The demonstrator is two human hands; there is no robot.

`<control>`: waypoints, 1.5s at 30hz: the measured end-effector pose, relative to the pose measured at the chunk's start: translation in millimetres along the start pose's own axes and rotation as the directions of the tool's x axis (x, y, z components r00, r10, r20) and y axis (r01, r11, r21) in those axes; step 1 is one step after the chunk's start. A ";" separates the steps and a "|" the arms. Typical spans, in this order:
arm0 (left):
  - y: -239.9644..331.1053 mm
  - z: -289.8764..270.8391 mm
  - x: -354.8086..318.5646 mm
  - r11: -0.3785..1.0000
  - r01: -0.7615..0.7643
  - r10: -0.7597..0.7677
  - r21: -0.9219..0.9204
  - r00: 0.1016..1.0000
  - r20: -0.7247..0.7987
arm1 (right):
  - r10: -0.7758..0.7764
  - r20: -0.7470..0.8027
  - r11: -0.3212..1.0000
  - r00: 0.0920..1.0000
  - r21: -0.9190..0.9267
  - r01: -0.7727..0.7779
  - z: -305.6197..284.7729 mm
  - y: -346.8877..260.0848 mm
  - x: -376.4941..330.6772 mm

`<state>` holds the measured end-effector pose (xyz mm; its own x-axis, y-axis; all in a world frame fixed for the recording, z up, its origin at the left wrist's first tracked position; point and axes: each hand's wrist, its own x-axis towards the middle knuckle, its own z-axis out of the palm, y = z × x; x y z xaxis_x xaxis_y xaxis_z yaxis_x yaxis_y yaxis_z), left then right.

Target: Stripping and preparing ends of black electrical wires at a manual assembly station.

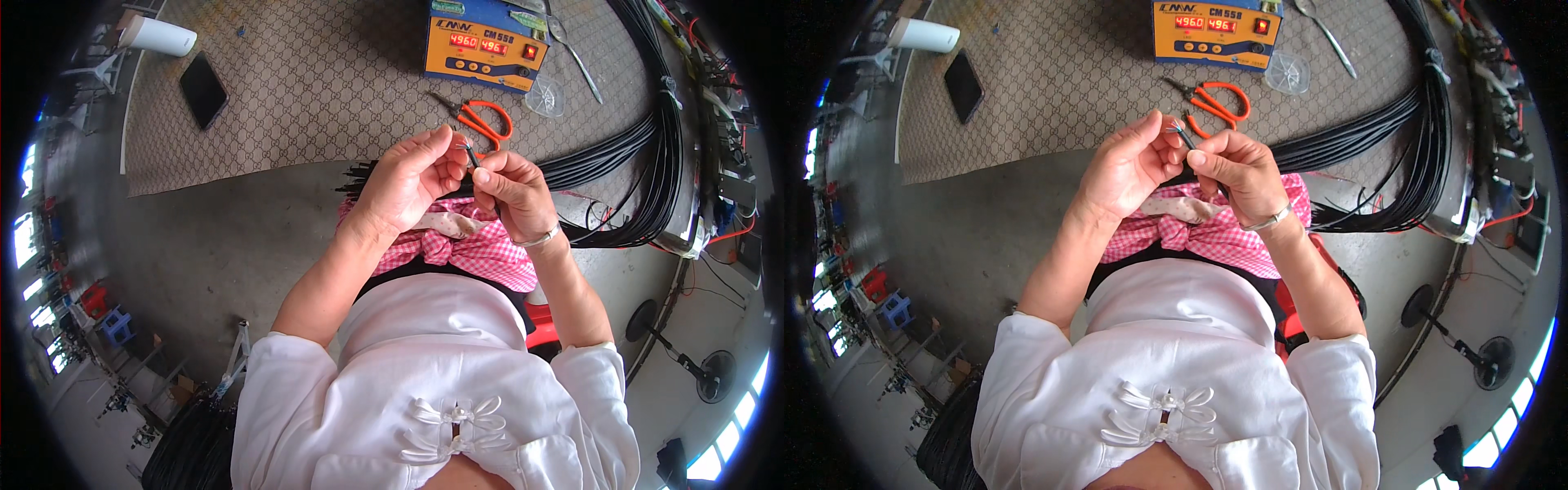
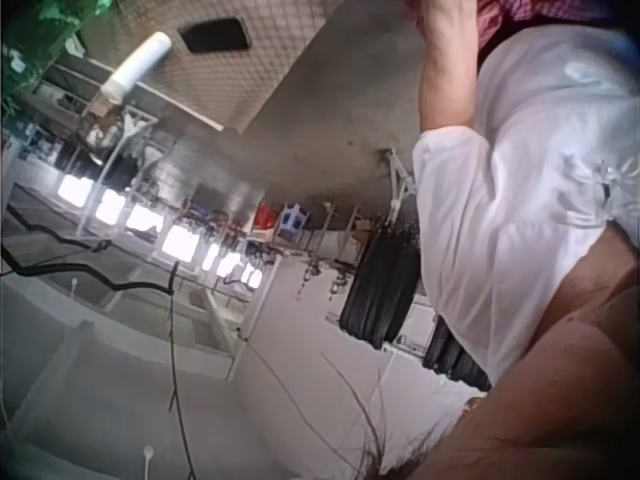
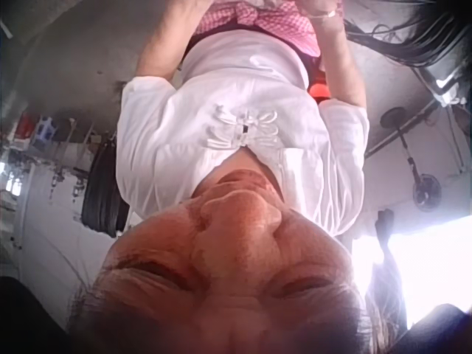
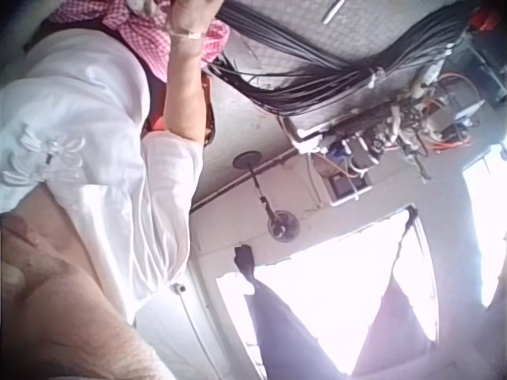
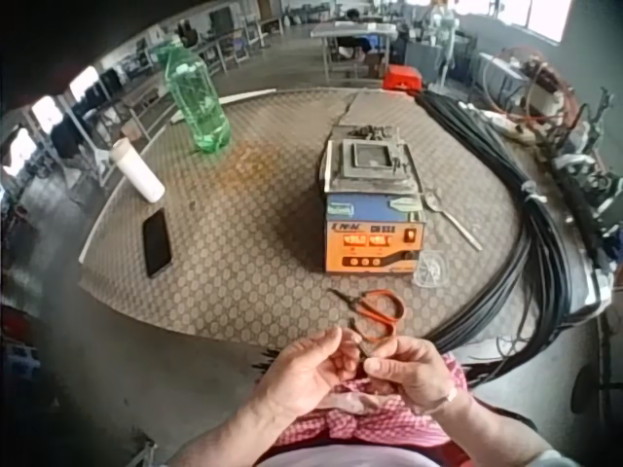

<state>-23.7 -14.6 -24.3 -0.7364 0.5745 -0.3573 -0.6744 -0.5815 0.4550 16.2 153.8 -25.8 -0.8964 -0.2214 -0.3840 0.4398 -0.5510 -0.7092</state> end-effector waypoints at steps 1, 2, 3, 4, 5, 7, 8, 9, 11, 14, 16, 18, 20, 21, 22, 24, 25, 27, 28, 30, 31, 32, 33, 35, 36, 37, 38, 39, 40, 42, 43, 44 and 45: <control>1.5 0.7 -0.2 1.000 0.003 -0.003 0.004 1.000 -0.006 | -0.006 0.003 1.000 1.000 -0.015 0.006 0.8 -1.1 -0.2; 2.8 1.6 -0.3 1.000 0.012 -0.011 0.009 1.000 -0.008 | 0.012 0.016 1.000 1.000 -0.016 -0.012 0.6 -1.9 -0.6; 4.0 2.7 -0.5 1.000 0.020 -0.020 0.013 1.000 -0.011 | 0.030 0.029 0.999 0.999 -0.016 -0.030 -0.1 -2.9 -1.3; 4.9 3.5 -0.9 0.999 0.028 -0.028 0.017 1.000 -0.014 | 0.049 0.043 0.999 0.998 -0.017 -0.048 -0.5 -3.5 -1.8; 5.4 4.4 -1.2 0.999 0.025 -0.025 0.022 1.000 -0.012 | 0.064 0.052 0.998 0.997 -0.002 -0.064 -0.5 -4.0 -1.6; 5.7 5.8 -1.5 0.999 0.020 -0.020 0.032 1.000 -0.007 | 0.092 0.069 0.995 0.993 0.027 -0.094 -0.7 -4.9 -1.0; 5.2 5.7 -1.2 0.999 0.022 -0.022 0.028 1.000 -0.005 | 0.097 0.072 0.995 0.993 0.030 -0.099 -1.3 -5.0 -0.6; 4.6 5.3 -0.5 0.999 0.024 -0.024 0.024 1.000 -0.002 | 0.101 0.076 0.994 0.992 0.032 -0.104 -2.1 -4.8 -0.1; 3.4 4.1 0.7 0.999 0.032 -0.032 0.013 0.999 -0.004 | 0.115 0.082 0.992 0.990 0.039 -0.118 -3.0 -4.9 0.3; 1.6 2.4 2.6 0.999 0.045 -0.045 -0.013 0.999 -0.004 | 0.139 0.084 0.989 0.987 0.047 -0.143 -3.3 -6.3 0.3; 1.4 2.1 3.4 0.998 0.047 -0.046 -0.032 0.999 0.014 | 0.151 0.086 0.987 0.985 0.051 -0.156 -3.1 -7.3 0.7; 1.5 3.5 2.9 0.999 0.039 -0.039 -0.038 0.999 0.004 | 0.143 0.093 0.987 0.985 0.062 -0.149 -3.5 -7.2 1.1; 0.9 4.3 2.5 0.998 0.028 -0.028 -0.048 1.000 0.004 | 0.141 0.099 0.986 0.985 0.076 -0.148 -4.1 -7.0 1.8; 0.0 4.4 2.7 0.998 0.022 -0.022 -0.054 1.000 0.010 | 0.141 0.102 0.985 0.985 0.086 -0.150 -5.0 -7.0 2.1; -1.0 4.0 2.9 0.998 0.016 -0.015 -0.061 1.000 0.016 | 0.142 0.105 0.984 0.984 0.096 -0.152 -5.5 -7.0 2.4; -2.3 3.2 3.0 0.999 0.000 0.001 -0.042 1.000 0.012 | 0.142 0.103 0.983 0.984 0.101 -0.153 -4.9 -7.4 2.8; -2.7 3.2 3.2 0.999 -0.007 0.008 -0.033 1.000 0.010 | 0.142 0.101 0.983 0.985 0.103 -0.152 -4.7 -8.0 2.9; -2.5 3.5 3.3 0.999 -0.004 0.004 -0.039 1.000 -0.010 | 0.120 0.095 0.988 0.988 0.089 -0.128 -4.8 -9.2 2.8; -2.3 3.9 3.8 0.999 -0.003 0.002 -0.043 1.000 -0.019 | 0.108 0.092 0.990 0.990 0.080 -0.115 -5.0 -10.4 3.0; -1.1 4.4 4.3 0.999 0.006 -0.008 -0.042 0.999 -0.040 | 0.026 0.010 0.999 1.000 0.023 -0.026 -4.0 -13.4 1.5; -0.8 5.0 5.1 0.999 0.011 -0.013 -0.044 0.999 -0.047 | -0.018 -0.031 1.000 0.999 -0.011 0.018 -4.3 -16.1 0.6; -0.9 4.3 5.0 1.000 0.004 -0.005 -0.018 0.999 -0.049 | -0.077 -0.043 0.990 0.996 -0.118 0.071 -6.4 -19.3 0.4; -1.2 2.0 4.1 1.000 -0.002 0.003 0.009 0.999 -0.050 | -0.136 -0.050 0.967 0.989 -0.224 0.122 -10.2 -23.7 0.6; -3.5 -3.9 3.4 0.998 -0.018 0.020 0.052 0.998 -0.052 | -0.287 -0.086 0.856 0.954 -0.469 0.216 -18.7 -35.2 1.7; -3.9 -6.8 2.7 0.995 -0.030 0.037 0.092 0.997 -0.073 | -0.370 -0.115 0.749 0.922 -0.624 0.223 -22.3 -44.1 2.2; -3.9 -8.7 2.1 0.990 -0.040 0.053 0.132 0.994 -0.094 | -0.521 -0.047 0.519 0.852 -0.810 0.273 -35.4 -52.4 6.3; -3.7 -10.2 0.7 0.984 -0.050 0.071 0.172 0.990 -0.119 | -0.633 0.063 0.245 0.771 -0.929 0.277 -39.6 -60.4 10.5; -3.6 -10.4 0.0 0.981 -0.046 0.078 0.186 0.983 -0.168 | -0.677 0.155 0.007 0.720 -0.976 0.217 -39.4 -73.8 8.8; -3.7 -11.9 -0.4 0.978 -0.040 0.079 0.203 0.979 -0.189 | -0.675 0.202 -0.079 0.709 -0.976 0.202 -46.6 -77.9 11.3; -4.0 -14.2 0.2 0.970 -0.021 0.078 0.241 0.970 -0.230 | -0.664 0.289 -0.244 0.690 -0.956 0.165 -70.4 -87.8 20.0; -4.0 -13.8 0.5 0.970 -0.024 0.083 0.241 0.967 -0.239 | -0.634 0.312 -0.308 0.707 -0.941 0.139 -76.2 -90.6 23.2; -4.4 -15.0 0.5 0.971 -0.022 0.082 0.237 0.966 -0.246 | -0.615 0.316 -0.352 0.722 -0.930 0.107 -79.1 -91.5 25.7; -5.2 -17.6 0.5 0.972 -0.019 0.080 0.234 0.964 -0.253 | -0.596 0.319 -0.396 0.737 -0.915 0.076 -81.3 -92.3 27.6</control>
<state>-21.5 -21.4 -41.2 -0.7775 0.3621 -0.5142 -0.6289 -0.4413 0.6401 -44.7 264.0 -18.9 -0.9400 -0.0910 0.3287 -0.1921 0.9377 -0.2897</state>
